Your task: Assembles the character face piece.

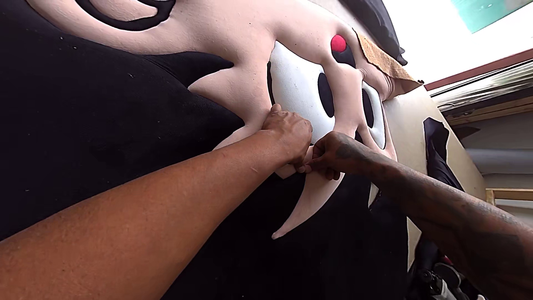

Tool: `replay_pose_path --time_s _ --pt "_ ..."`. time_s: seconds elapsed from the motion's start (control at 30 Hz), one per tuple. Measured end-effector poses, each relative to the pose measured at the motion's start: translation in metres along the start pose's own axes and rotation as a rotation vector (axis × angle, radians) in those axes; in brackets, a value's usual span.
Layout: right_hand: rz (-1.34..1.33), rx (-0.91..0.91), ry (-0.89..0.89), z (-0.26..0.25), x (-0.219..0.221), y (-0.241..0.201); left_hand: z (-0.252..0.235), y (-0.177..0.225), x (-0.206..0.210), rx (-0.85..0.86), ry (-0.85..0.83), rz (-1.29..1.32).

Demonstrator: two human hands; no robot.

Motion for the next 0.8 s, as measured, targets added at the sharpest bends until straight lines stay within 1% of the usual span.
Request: replay_pose_path --time_s 0.33,0.67,0.8 --pt "0.003 0.074 -0.021 -0.0023 0.0009 -0.0054 0.0007 -0.0023 0.0026 0.023 0.029 0.016" --pt "0.009 0.064 -0.014 -0.0014 0.0003 -0.0058 0.0009 -0.0026 0.0015 0.031 0.023 0.014" --pt "0.019 0.022 -0.029 -0.0032 -0.0019 -0.0048 -0.0016 -0.0076 0.0065 0.073 0.068 0.068"
Point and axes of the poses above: each hand's wrist, its own z-axis away from the middle knuckle, its own x-axis out of the palm, y = z × x, the point moved 4 cm from there along -z, towards the middle knuckle, and after that the axes turned 9 degrees about -z, right-handed, at the moved point
